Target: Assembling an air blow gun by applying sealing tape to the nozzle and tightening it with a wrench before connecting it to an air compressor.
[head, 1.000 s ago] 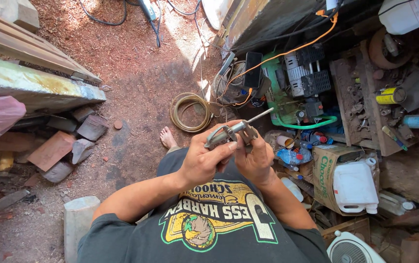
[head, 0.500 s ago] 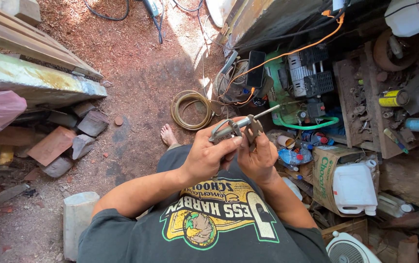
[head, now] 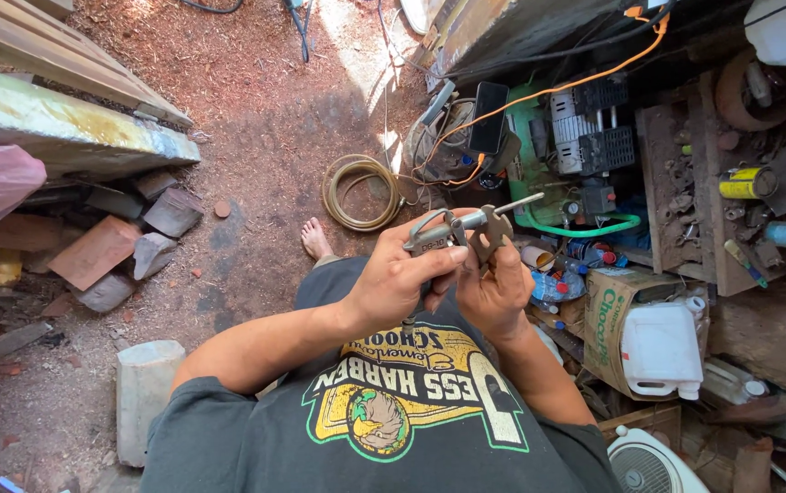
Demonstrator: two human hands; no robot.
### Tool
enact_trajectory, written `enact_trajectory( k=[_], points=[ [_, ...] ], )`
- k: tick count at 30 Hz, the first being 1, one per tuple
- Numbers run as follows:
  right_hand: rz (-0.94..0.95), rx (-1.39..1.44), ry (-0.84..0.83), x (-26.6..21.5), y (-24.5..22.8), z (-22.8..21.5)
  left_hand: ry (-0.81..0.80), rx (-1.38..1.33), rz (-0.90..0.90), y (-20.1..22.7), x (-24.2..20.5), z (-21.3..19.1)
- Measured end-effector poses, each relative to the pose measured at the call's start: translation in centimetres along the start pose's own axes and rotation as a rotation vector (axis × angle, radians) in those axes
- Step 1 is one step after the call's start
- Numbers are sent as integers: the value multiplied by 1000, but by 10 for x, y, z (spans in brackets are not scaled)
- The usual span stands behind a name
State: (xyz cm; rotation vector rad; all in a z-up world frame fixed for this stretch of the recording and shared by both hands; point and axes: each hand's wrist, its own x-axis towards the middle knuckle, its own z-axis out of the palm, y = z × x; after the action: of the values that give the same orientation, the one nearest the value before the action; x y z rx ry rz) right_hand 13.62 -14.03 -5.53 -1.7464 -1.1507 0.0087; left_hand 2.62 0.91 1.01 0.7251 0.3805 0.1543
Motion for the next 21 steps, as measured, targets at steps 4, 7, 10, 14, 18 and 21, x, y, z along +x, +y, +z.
enact_trajectory(
  k=[4,7,10,14,18,21],
  points=[
    [-29,-97,-24,1,0,-5,7,23,1,-2,1,0],
    [-42,-90,-33,6,-5,-5,8,45,3,-1,0,0],
    [-66,-132,-17,7,-6,-6,12,73,21,-4,-2,2],
    [-31,-115,-14,5,-6,-8,31,116,58,-9,-4,5],
    [-19,-70,-75,11,-13,-16,39,164,114,-12,-5,5],
    [-10,-37,-129,20,-19,-22,40,204,155,-14,-5,4]
  ],
)
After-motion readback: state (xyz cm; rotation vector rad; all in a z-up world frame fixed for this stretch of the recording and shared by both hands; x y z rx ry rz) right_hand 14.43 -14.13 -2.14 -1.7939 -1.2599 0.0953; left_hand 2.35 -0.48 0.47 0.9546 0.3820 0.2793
